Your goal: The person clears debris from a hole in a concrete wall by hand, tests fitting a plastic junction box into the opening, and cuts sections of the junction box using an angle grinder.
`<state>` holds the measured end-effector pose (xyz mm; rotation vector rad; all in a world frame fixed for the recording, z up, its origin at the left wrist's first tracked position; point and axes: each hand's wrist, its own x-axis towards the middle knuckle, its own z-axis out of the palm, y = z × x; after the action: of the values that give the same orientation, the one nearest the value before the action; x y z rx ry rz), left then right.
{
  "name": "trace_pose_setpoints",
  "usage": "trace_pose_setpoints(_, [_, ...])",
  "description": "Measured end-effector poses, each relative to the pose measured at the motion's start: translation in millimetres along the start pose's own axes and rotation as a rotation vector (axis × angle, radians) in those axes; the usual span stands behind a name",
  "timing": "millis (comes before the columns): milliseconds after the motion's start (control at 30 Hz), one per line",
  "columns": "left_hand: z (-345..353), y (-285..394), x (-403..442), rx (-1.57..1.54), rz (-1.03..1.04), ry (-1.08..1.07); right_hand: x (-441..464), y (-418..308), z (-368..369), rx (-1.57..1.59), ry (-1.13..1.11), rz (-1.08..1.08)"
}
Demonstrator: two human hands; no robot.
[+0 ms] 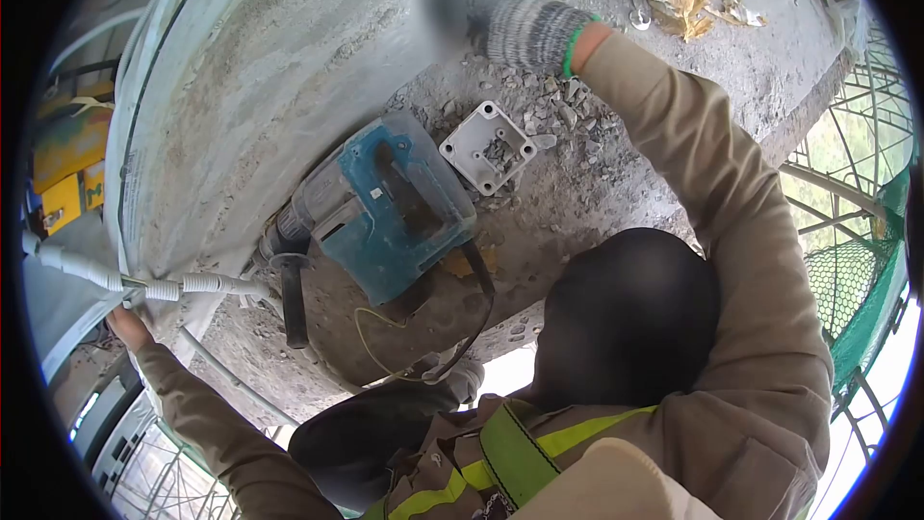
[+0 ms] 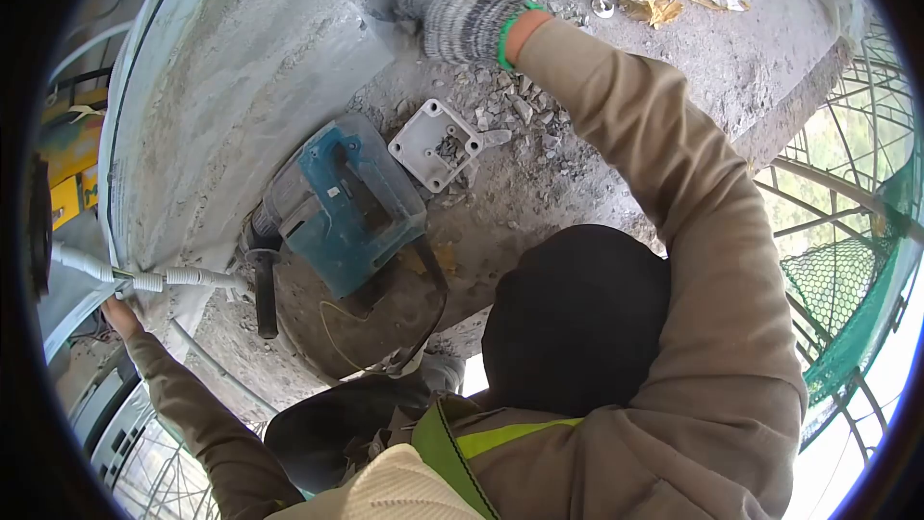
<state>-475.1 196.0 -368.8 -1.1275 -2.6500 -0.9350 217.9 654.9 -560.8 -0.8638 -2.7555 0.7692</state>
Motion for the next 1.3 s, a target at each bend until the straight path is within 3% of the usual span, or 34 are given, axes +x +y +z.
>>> trace_pose_setpoints(33, [1.1, 1.1, -1.6, -0.037, -0.01, 0.003, 10.4, 7.5, 16.4, -0.001, 0.009, 0.006])
trace_pose_setpoints(100, [5.3, 5.4, -2.4, -0.111, -0.034, 0.002, 33.2, 45.9, 87.9, 0.282, 0.163, -0.168])
trace_pose_setpoints(167, [7.8, 15.7, -4.8, -0.091, -0.025, 0.0, 31.6, 52.3, 94.6, 0.424, 0.239, -0.254])
trace_pose_setpoints(300, [11.2, 25.4, -9.3, -0.091, -0.037, 0.002, -7.0, 19.0, 13.0, 0.342, -0.098, 0.083])
trace_pose_setpoints(433, [12.0, 18.2, -5.7, -0.153, -0.044, 0.013, -13.9, 14.7, -8.4, 0.08, -0.05, -0.061])
trace_pose_setpoints(533, [7.4, 15.1, -7.9, -0.079, 0.01, 0.014, -3.9, 9.9, 6.8, 0.355, 0.071, -0.056])
trace_pose_setpoints(733, [8.3, 14.2, -7.6, -0.115, -0.008, -0.004, -28.0, -4.1, -11.3, 0.035, -0.15, -0.039])
trace_pose_setpoints(800, [5.2, 8.2, -8.3, -0.116, -0.022, -0.005, -45.6, 9.3, -12.0, 0.194, -0.146, -0.12])
trace_pose_setpoints(833, [4.1, 5.3, -6.6, -0.043, 0.026, 0.002, -49.6, 13.4, -7.4, 0.362, -0.141, -0.179])
trace_pose_setpoints(1000, [2.2, -9.6, -4.2, 0.203, 0.198, 0.011, -39.7, 20.3, 10.4, 0.302, 0.132, -0.193])
trace_pose_setpoints(1133, [2.2, -20.1, -0.1, 0.292, 0.279, 0.0, -26.5, 8.6, 5.2, 0.004, -0.026, -0.093])
trace_pose_setpoints(1267, [-4.5, -33.7, 2.8, 0.425, 0.363, -0.001, -41.6, 6.7, 13.0, 0.448, -0.35, 0.13])
trace_pose_setpoints(1300, [-5.6, -34.6, 1.3, 0.48, 0.381, 0.001, -44.1, 8.0, 19.8, 0.464, -0.159, 0.028])
